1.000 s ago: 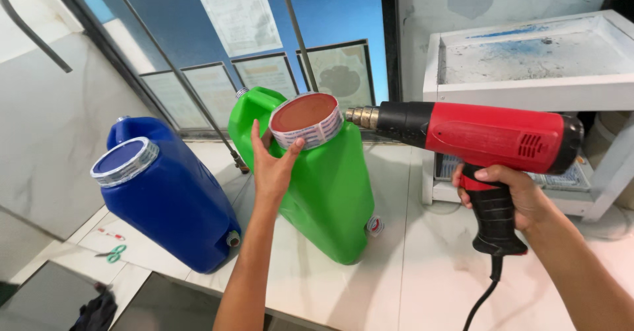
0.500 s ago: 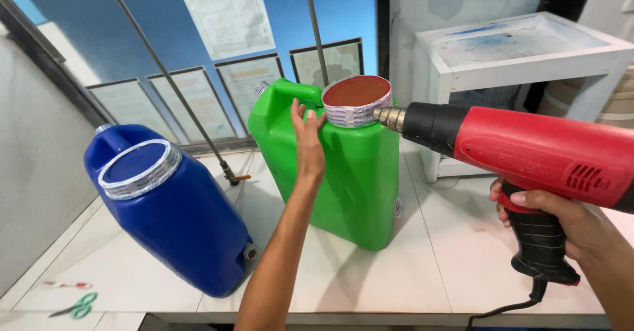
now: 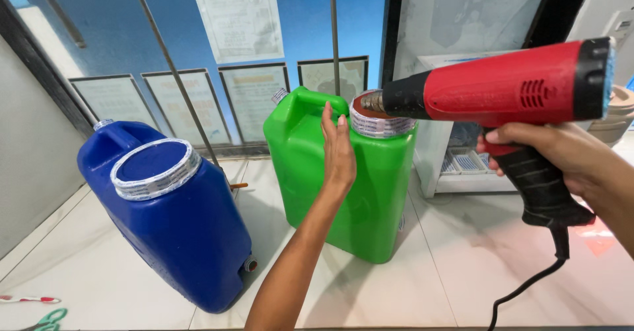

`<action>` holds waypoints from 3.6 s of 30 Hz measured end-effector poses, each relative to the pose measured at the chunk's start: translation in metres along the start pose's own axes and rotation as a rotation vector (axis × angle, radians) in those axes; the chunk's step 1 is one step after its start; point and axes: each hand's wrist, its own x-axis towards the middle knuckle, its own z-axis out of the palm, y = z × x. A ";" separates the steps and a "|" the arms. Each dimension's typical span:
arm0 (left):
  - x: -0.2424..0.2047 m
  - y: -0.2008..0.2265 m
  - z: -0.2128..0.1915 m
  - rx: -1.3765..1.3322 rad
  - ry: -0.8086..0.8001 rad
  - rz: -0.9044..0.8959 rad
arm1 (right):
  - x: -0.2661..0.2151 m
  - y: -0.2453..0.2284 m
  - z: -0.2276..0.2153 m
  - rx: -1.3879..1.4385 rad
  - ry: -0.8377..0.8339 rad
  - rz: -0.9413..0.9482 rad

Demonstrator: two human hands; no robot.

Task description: The person fills a green plastic container with water from a tap, then places it on a counter. They wipe the counter and a blue container with a cloth, fill the blue container with water, and secure its cap. Finally, they apply shrink-wrap seals to the openings of both containers using a heat gun.

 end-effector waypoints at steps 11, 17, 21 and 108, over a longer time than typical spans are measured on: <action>0.027 0.015 0.024 0.193 0.037 0.050 | 0.113 0.041 -0.084 0.152 -0.126 0.098; 0.045 0.023 0.043 0.354 0.017 -0.005 | 0.179 0.133 -0.161 0.455 -0.341 0.129; 0.064 0.036 0.055 0.483 -0.145 -0.113 | 0.213 0.166 -0.160 0.549 -0.415 0.203; -0.117 -0.057 0.055 0.528 0.142 0.545 | 0.157 0.292 -0.143 0.564 -0.390 -0.029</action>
